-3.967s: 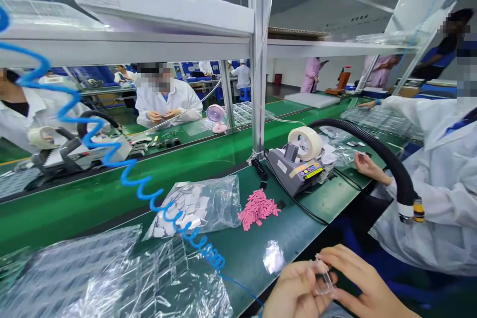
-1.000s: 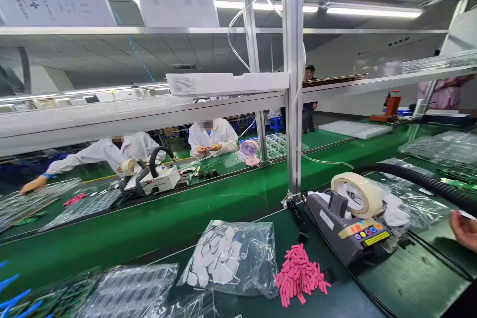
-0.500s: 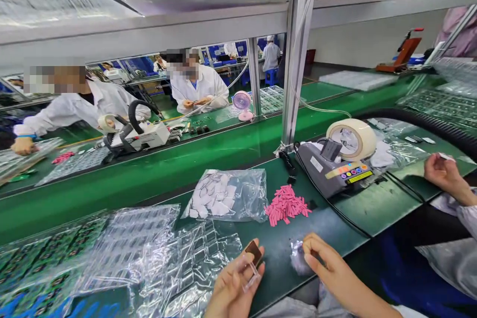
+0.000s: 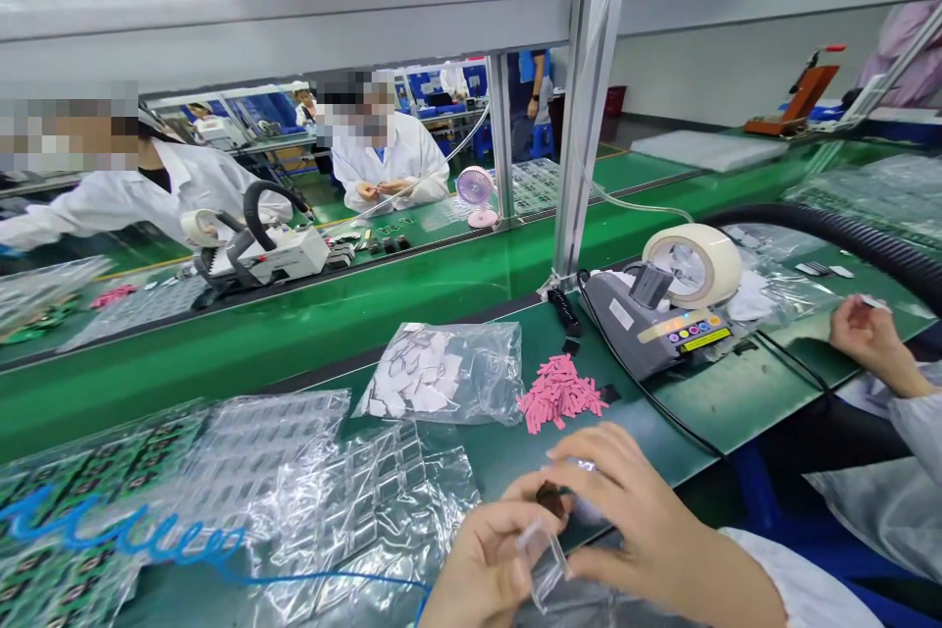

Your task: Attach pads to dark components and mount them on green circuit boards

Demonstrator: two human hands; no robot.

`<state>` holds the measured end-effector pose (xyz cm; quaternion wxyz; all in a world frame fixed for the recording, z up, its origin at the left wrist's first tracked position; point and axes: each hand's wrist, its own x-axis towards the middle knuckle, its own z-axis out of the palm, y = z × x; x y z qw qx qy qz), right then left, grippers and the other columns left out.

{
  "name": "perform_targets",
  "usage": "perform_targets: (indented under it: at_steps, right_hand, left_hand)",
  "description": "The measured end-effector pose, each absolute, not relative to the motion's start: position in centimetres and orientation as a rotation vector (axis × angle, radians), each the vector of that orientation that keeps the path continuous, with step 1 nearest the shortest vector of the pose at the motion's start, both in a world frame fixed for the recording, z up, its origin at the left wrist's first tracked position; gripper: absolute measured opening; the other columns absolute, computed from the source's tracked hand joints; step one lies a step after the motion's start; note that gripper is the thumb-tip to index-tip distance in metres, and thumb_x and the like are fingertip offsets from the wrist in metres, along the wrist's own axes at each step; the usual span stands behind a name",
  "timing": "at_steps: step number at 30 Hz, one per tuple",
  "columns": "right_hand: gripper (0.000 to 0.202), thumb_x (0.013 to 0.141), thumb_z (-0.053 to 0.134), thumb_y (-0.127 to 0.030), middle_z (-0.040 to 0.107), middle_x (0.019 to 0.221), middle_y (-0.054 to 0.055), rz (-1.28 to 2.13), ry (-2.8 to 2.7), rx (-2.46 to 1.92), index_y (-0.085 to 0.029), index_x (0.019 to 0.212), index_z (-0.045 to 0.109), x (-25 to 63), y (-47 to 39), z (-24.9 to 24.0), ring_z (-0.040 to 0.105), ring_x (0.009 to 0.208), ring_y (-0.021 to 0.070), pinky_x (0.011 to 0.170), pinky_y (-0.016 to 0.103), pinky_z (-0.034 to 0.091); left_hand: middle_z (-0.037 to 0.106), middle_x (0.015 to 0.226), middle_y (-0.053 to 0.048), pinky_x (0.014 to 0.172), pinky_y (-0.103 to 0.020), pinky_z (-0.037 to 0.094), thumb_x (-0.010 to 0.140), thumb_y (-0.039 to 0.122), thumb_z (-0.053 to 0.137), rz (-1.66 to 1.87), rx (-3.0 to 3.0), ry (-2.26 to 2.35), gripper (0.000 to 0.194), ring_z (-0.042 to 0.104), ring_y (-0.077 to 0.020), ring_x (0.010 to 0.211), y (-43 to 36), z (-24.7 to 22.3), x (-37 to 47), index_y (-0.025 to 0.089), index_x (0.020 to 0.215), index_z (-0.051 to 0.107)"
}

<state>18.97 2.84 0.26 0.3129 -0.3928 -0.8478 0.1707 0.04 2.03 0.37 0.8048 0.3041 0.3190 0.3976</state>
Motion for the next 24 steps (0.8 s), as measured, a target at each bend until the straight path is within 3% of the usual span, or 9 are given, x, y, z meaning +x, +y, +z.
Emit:
perform_targets:
  at_steps: [5, 7, 11, 14, 20, 24]
  right_hand:
    - [0.023, 0.084, 0.056, -0.022, 0.063, 0.104, 0.004, 0.092, -2.269, -0.974, -0.028, 0.107, 0.058, 18.2, 3.6, 1.4, 0.052, 0.099, 0.0230, 0.093, 0.048, 0.030]
    - [0.021, 0.084, 0.061, -0.028, 0.067, 0.096, 0.002, 0.235, -2.166, -0.950, -0.030, 0.104, 0.059, 18.3, 4.0, 1.0, 0.055, 0.095, 0.0221, 0.094, 0.048, 0.030]
    - [0.037, 0.071, 0.068, -0.055, 0.070, 0.090, 0.000, 1.001, -1.660, -0.743, -0.034, 0.100, 0.062, 18.4, 4.4, -0.1, 0.058, 0.096, 0.0203, 0.089, 0.041, 0.042]
    - [0.040, 0.062, 0.075, -0.053, 0.070, 0.093, 0.000, 1.370, -1.346, -0.611, -0.036, 0.097, 0.064, 17.8, 4.2, -0.8, 0.057, 0.104, 0.0192, 0.089, 0.037, 0.046]
    - [0.041, 0.058, 0.081, -0.045, 0.071, 0.092, 0.000, 1.467, -1.259, -0.560, -0.037, 0.094, 0.065, 16.8, 3.7, -1.1, 0.056, 0.102, 0.0181, 0.087, 0.033, 0.047]
    - [0.036, 0.064, 0.076, -0.048, 0.071, 0.091, 0.001, 1.361, -1.357, -0.580, -0.037, 0.097, 0.065, 17.0, 3.8, -1.0, 0.056, 0.102, 0.0206, 0.087, 0.038, 0.048]
  left_hand:
    - [0.056, 0.113, -0.010, 0.096, -0.037, 0.040, 0.053, 0.045, 0.080, 0.848, 0.814, 0.692, 0.035, 0.050, -0.0283, 0.112, 2.3, 1.0, 0.5, 0.021, 0.079, 0.075]
    - [0.057, 0.115, -0.010, 0.099, -0.039, 0.036, 0.054, 0.043, 0.080, 0.872, 0.802, 0.683, 0.034, 0.049, -0.0288, 0.114, 2.3, 1.1, 0.5, 0.021, 0.080, 0.075]
    - [0.063, 0.111, -0.010, 0.100, -0.043, 0.036, 0.055, 0.045, 0.079, 0.880, 0.562, 0.533, 0.033, 0.055, -0.0294, 0.110, 2.3, 1.6, 0.9, 0.022, 0.079, 0.074]
    - [0.069, 0.104, -0.010, 0.098, -0.046, 0.038, 0.054, 0.047, 0.079, 0.832, 0.425, 0.404, 0.032, 0.058, -0.0306, 0.109, 2.2, 2.2, 1.3, 0.021, 0.072, 0.073]
    - [0.072, 0.100, -0.009, 0.082, -0.033, 0.048, 0.048, 0.045, 0.082, 0.862, 0.370, 0.412, 0.034, 0.062, -0.0284, 0.103, 1.7, 2.4, 1.5, 0.019, 0.067, 0.073]
    - [0.071, 0.096, -0.008, 0.088, -0.037, 0.046, 0.051, 0.045, 0.081, 0.894, 0.386, 0.364, 0.033, 0.060, -0.0289, 0.106, 1.5, 2.2, 1.4, 0.019, 0.068, 0.073]
